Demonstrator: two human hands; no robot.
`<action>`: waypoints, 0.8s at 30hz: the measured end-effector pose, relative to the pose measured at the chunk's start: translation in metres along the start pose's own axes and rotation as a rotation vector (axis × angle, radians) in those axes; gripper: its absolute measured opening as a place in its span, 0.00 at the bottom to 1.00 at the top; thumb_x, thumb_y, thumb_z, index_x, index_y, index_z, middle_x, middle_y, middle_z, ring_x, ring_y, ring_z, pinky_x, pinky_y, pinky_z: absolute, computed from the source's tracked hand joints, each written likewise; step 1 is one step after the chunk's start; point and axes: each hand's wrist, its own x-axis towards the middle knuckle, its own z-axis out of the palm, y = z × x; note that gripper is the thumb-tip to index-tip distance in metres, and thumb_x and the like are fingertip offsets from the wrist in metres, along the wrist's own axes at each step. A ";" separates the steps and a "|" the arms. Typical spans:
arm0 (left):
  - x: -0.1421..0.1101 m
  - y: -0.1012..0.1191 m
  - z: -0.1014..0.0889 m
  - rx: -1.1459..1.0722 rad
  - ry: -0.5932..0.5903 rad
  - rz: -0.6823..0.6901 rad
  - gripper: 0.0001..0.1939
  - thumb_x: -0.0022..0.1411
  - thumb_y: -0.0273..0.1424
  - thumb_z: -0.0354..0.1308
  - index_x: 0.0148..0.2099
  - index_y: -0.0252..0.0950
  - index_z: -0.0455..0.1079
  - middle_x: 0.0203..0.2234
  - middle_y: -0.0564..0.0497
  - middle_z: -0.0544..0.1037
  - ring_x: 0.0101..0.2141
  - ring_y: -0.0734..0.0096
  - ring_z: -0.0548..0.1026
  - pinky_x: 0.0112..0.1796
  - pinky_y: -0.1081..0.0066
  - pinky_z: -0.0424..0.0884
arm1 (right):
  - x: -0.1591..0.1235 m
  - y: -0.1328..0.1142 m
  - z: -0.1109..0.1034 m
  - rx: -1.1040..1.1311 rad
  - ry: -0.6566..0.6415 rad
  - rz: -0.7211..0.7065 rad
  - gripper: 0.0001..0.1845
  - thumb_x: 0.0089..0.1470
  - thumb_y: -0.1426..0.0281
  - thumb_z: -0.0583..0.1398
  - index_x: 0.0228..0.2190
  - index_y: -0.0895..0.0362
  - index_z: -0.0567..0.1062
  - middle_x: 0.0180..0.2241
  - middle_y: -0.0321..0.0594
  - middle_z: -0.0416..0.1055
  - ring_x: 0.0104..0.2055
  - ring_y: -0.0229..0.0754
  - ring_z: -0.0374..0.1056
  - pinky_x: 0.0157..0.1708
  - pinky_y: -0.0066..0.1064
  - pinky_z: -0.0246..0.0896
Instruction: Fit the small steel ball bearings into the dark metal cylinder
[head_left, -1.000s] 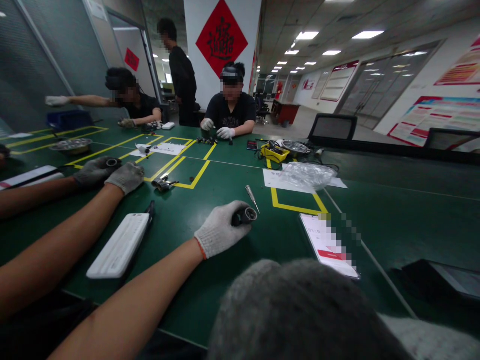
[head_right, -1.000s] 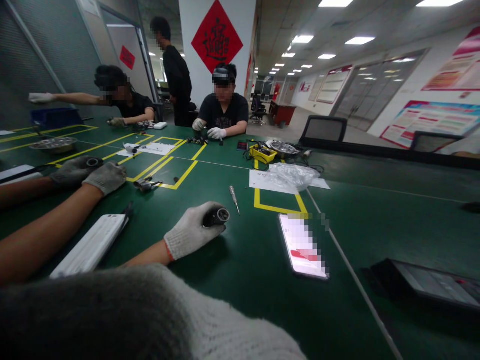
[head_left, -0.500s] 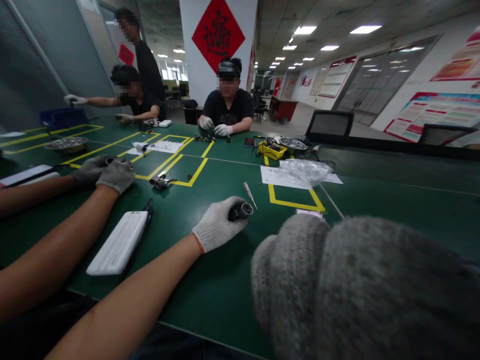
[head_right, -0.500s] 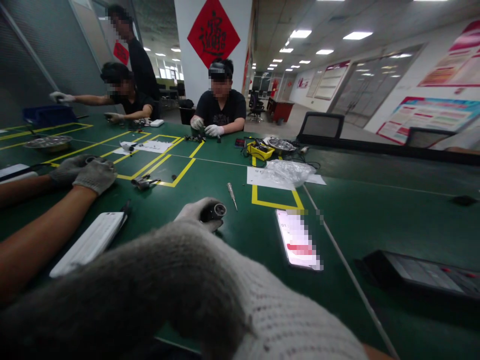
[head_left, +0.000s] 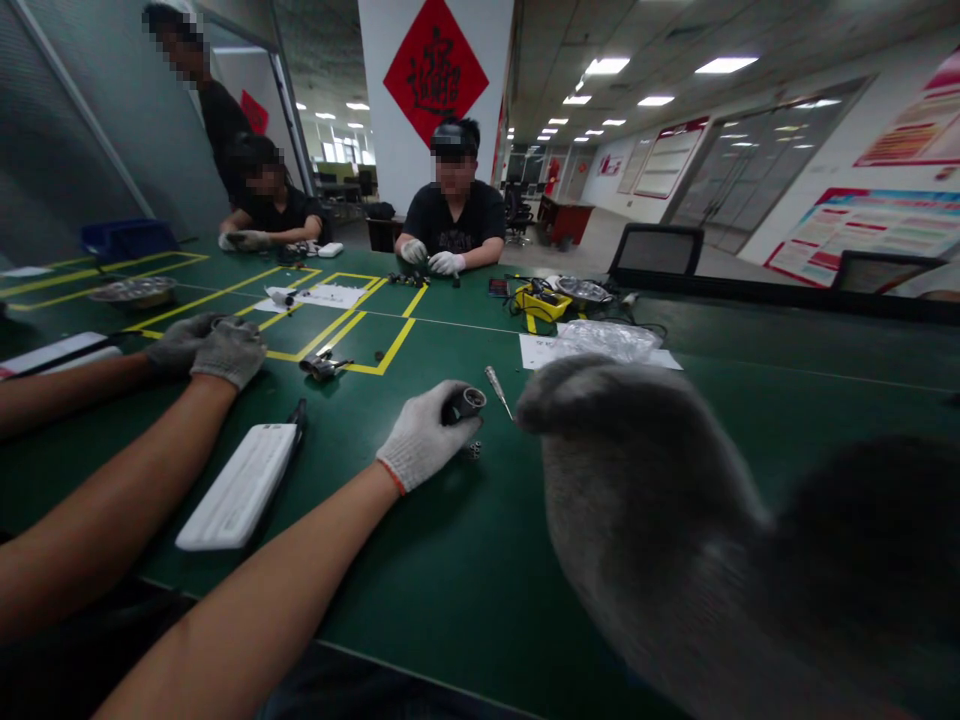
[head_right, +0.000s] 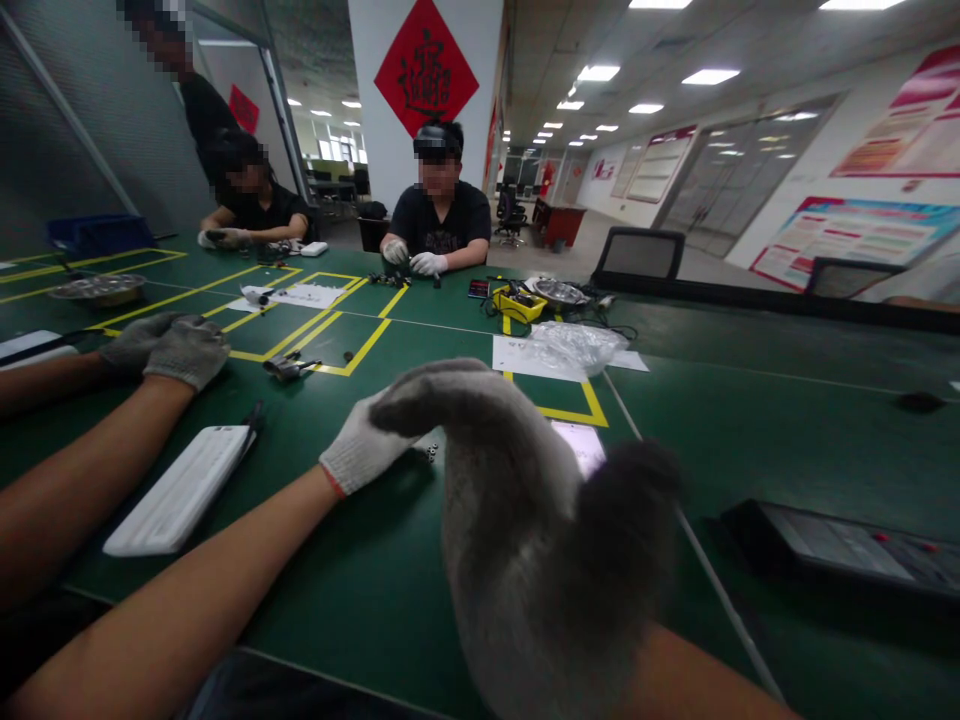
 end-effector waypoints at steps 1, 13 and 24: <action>0.001 -0.002 -0.001 -0.008 0.016 0.006 0.19 0.59 0.34 0.67 0.52 0.38 0.77 0.43 0.48 0.85 0.43 0.59 0.82 0.48 0.63 0.78 | 0.006 0.006 0.008 0.093 -0.004 -0.001 0.35 0.67 0.42 0.42 0.36 0.49 0.80 0.42 0.43 0.78 0.50 0.54 0.75 0.48 0.47 0.73; 0.012 -0.024 -0.007 0.049 0.055 -0.061 0.17 0.62 0.32 0.63 0.53 0.38 0.74 0.45 0.47 0.84 0.45 0.60 0.81 0.49 0.62 0.77 | 0.052 0.153 0.022 -0.007 0.048 0.138 0.28 0.62 0.44 0.52 0.41 0.52 0.77 0.39 0.43 0.79 0.39 0.47 0.72 0.39 0.39 0.65; 0.010 -0.025 -0.001 0.400 -0.006 -0.065 0.21 0.66 0.30 0.58 0.60 0.40 0.73 0.52 0.43 0.79 0.52 0.50 0.74 0.55 0.54 0.72 | 0.052 0.158 0.027 0.078 -0.051 0.194 0.36 0.59 0.37 0.52 0.42 0.53 0.79 0.41 0.46 0.81 0.38 0.48 0.73 0.36 0.40 0.70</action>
